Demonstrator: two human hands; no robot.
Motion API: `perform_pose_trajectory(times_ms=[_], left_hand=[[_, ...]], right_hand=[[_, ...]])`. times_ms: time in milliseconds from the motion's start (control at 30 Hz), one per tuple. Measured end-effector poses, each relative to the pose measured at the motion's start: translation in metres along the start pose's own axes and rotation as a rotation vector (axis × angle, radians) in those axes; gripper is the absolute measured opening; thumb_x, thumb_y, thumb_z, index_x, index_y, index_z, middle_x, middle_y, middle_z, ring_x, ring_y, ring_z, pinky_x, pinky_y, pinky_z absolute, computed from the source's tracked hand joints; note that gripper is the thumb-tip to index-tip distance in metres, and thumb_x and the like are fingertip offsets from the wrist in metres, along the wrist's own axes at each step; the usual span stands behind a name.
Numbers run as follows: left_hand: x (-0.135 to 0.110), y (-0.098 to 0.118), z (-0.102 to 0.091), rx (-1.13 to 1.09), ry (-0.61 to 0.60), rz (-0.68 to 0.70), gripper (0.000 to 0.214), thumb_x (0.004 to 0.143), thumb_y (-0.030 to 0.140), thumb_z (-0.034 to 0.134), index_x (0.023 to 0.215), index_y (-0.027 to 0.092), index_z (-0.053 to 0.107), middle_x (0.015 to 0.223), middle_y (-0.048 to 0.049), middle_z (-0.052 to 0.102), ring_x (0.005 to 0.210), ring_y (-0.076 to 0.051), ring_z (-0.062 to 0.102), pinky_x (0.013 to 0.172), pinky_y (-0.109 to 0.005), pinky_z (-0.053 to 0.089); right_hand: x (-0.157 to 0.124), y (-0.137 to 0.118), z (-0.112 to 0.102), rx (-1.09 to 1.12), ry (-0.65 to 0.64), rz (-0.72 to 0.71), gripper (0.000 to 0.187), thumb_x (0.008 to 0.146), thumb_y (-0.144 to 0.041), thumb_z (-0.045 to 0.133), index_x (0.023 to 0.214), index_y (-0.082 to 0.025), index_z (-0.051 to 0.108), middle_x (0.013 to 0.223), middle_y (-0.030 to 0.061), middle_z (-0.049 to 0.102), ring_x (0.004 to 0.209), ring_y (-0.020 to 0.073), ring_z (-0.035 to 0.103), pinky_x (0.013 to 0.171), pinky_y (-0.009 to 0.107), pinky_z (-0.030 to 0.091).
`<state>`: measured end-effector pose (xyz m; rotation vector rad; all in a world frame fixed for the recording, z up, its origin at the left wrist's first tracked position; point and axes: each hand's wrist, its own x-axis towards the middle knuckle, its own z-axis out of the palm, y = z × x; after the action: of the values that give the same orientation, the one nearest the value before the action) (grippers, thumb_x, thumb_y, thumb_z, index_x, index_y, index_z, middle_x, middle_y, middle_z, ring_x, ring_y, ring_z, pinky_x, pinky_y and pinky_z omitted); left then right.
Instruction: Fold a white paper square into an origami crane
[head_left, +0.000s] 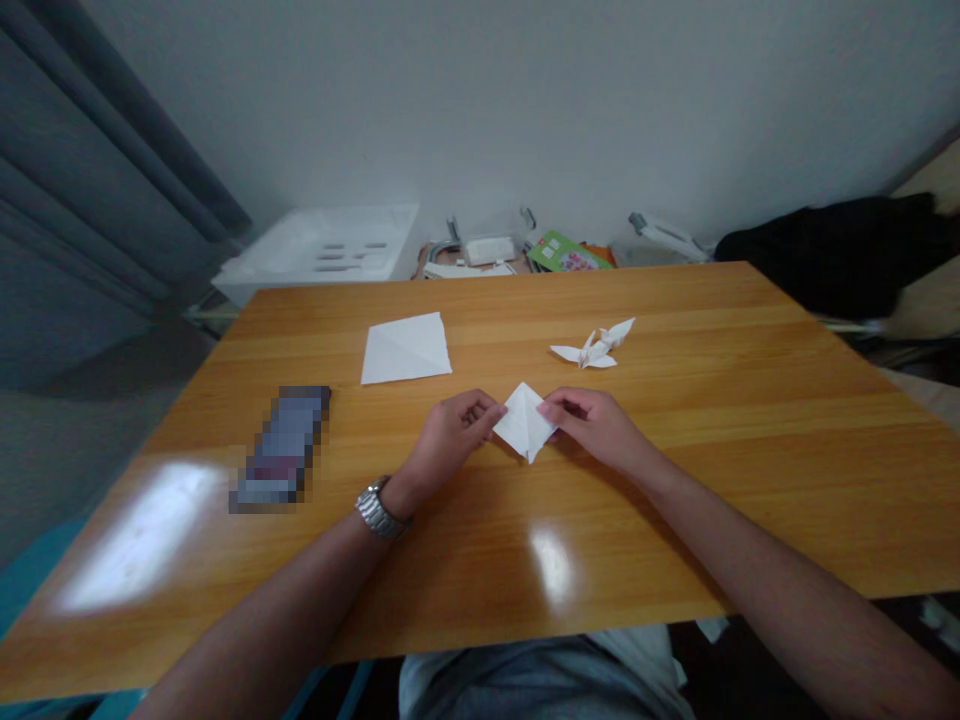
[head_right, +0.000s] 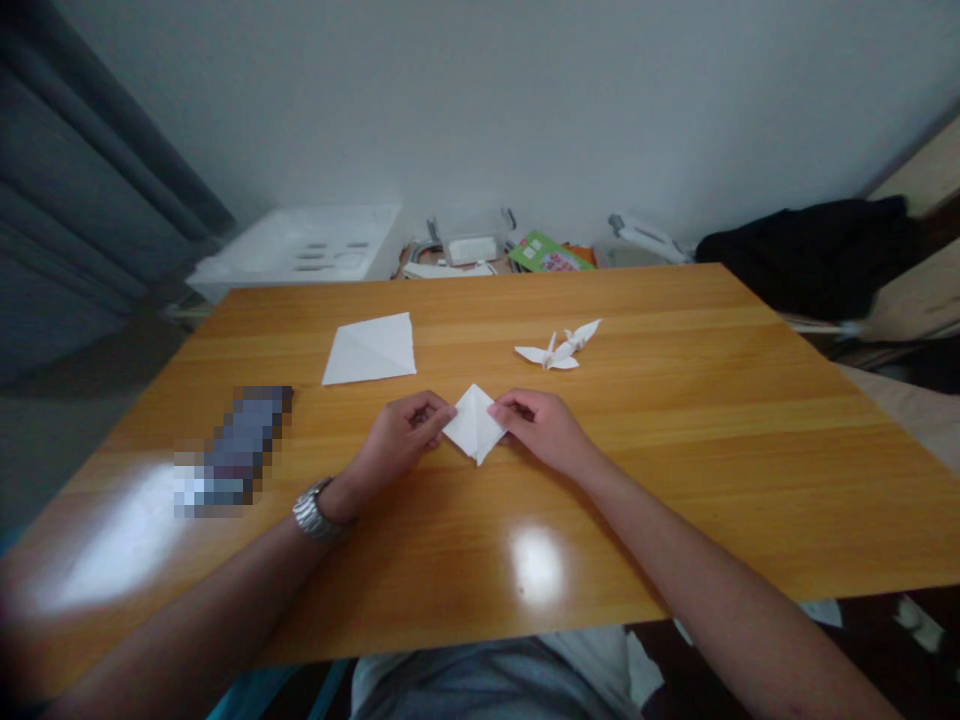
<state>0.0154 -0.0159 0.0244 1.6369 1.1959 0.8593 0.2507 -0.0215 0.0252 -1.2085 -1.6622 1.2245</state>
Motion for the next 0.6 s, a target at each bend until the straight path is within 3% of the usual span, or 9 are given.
perform_pose_trajectory(times_ms=[167, 300, 433, 600], left_hand=[[0.0, -0.002, -0.002, 0.032, 0.012, -0.009, 0.038, 0.094, 0.052, 0.061, 0.083, 0.016, 0.065, 0.061, 0.0021, 0.059, 0.052, -0.01, 0.052, 0.05, -0.02, 0.038], [-0.002, -0.001, -0.005, 0.272, 0.03, 0.078, 0.035, 0.1, 0.048, 0.053, 0.094, 0.017, 0.068, 0.07, 0.0, 0.065, 0.061, -0.012, 0.059, 0.057, -0.023, 0.045], [0.0, -0.002, -0.009, 0.53, 0.046, 0.308, 0.029, 0.102, 0.035, 0.052, 0.122, 0.018, 0.065, 0.105, -0.0076, 0.07, 0.095, -0.02, 0.066, 0.085, -0.032, 0.054], [-0.001, -0.007, -0.007, 0.664, -0.171, 0.557, 0.035, 0.105, 0.026, 0.045, 0.136, 0.019, 0.059, 0.141, -0.0118, 0.059, 0.13, -0.023, 0.055, 0.113, -0.041, 0.045]], right_hand=[[0.0, 0.002, -0.002, 0.043, -0.037, 0.02, 0.035, 0.093, -0.05, 0.063, 0.086, -0.016, 0.073, 0.074, 0.0032, 0.071, 0.066, 0.016, 0.063, 0.066, 0.028, 0.049], [0.001, 0.009, -0.007, -0.001, -0.057, 0.03, 0.037, 0.094, -0.05, 0.062, 0.088, -0.016, 0.075, 0.074, 0.003, 0.071, 0.065, 0.0153, 0.062, 0.064, 0.027, 0.047], [0.004, 0.015, -0.011, -0.09, -0.09, 0.04, 0.039, 0.096, -0.05, 0.059, 0.088, -0.016, 0.076, 0.072, 0.0033, 0.07, 0.063, 0.0158, 0.06, 0.06, 0.027, 0.045], [0.005, 0.016, -0.012, -0.335, -0.069, -0.059, 0.034, 0.099, -0.043, 0.055, 0.097, -0.019, 0.079, 0.086, 0.0057, 0.078, 0.074, 0.0199, 0.067, 0.069, 0.031, 0.049]])
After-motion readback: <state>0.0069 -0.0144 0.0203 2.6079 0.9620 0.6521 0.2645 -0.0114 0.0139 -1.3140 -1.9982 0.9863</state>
